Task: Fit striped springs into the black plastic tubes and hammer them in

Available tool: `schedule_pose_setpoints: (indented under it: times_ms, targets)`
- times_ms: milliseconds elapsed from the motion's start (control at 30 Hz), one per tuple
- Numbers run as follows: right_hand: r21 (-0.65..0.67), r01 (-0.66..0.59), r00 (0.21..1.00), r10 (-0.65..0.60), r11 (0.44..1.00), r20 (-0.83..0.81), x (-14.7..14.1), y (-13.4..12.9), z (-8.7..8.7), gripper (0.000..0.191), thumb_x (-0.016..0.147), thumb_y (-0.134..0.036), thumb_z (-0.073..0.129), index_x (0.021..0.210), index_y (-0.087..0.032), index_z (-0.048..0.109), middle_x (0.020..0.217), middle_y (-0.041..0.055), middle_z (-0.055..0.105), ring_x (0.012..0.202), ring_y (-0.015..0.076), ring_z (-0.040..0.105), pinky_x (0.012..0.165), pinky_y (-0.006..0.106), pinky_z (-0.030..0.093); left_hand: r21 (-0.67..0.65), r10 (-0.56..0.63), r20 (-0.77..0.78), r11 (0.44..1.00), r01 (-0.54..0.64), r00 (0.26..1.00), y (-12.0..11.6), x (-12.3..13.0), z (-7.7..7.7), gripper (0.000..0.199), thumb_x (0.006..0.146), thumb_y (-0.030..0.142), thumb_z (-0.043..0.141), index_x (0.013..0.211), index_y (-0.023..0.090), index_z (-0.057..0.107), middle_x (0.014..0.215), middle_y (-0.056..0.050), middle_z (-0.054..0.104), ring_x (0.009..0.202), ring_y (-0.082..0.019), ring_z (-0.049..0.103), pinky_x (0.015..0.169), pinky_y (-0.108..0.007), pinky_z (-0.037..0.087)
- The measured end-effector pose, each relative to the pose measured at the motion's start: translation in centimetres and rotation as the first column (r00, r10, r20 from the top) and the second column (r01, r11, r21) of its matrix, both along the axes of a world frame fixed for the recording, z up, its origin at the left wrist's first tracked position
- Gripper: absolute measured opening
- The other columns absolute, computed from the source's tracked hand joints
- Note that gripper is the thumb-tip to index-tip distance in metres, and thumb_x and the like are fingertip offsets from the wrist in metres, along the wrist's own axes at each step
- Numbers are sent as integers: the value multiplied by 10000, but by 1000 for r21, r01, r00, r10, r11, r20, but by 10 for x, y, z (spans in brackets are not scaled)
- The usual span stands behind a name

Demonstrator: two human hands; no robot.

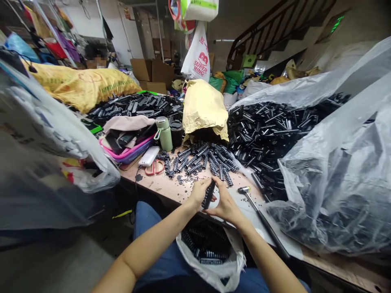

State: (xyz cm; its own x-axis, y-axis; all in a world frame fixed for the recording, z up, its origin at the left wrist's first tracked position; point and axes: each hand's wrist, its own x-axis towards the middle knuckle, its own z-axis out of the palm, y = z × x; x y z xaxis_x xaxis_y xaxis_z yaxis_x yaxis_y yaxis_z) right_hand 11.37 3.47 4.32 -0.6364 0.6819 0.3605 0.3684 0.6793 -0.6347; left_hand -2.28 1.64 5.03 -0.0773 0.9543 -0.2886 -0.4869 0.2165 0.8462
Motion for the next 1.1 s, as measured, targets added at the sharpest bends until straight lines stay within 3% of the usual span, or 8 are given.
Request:
schedule_pose_setpoints:
  times_ms: [267,500,800,967,1100]
  targets:
    - [-154,54,996,-63,987,-55,4,-4,-9,1039,568,-266,810,1429,-188,235,1431,176,384,1329,324,416,1121,503,356,-86,-47,-9,995,46,999,2,7,-4,397,754,501,649,880,126,621,529,-1,565,392,-137,561,396,-234,455]
    - [-311,37,993,-70,950,-96,1,-3,-21,1064,574,-374,835,1432,-214,227,1465,165,349,1337,314,415,1131,500,345,-196,-50,2,979,49,999,4,6,-8,261,856,380,547,843,123,590,552,-22,589,379,-119,544,407,-233,466]
    - [-303,61,996,-40,951,74,-20,3,-19,1082,540,-377,837,1422,-176,243,1439,183,379,1331,326,412,1128,486,329,-223,-18,25,974,23,1000,5,-12,-22,265,893,376,505,836,129,582,559,19,546,368,-105,537,383,-213,447]
    - [-278,109,987,-70,954,144,-37,10,-21,1126,492,-383,848,1420,-162,251,1435,193,382,1321,347,417,1114,498,343,-273,-20,21,962,24,1000,12,-26,-16,251,918,282,416,831,118,585,564,1,568,363,-100,526,378,-208,440]
    - [-173,135,985,-114,976,127,-54,16,-17,1018,523,-321,785,1395,-149,288,1384,185,436,1285,345,454,1099,492,362,-226,-22,0,974,22,1000,19,-42,-13,264,883,362,490,854,125,600,595,8,582,370,-95,521,394,-216,449]
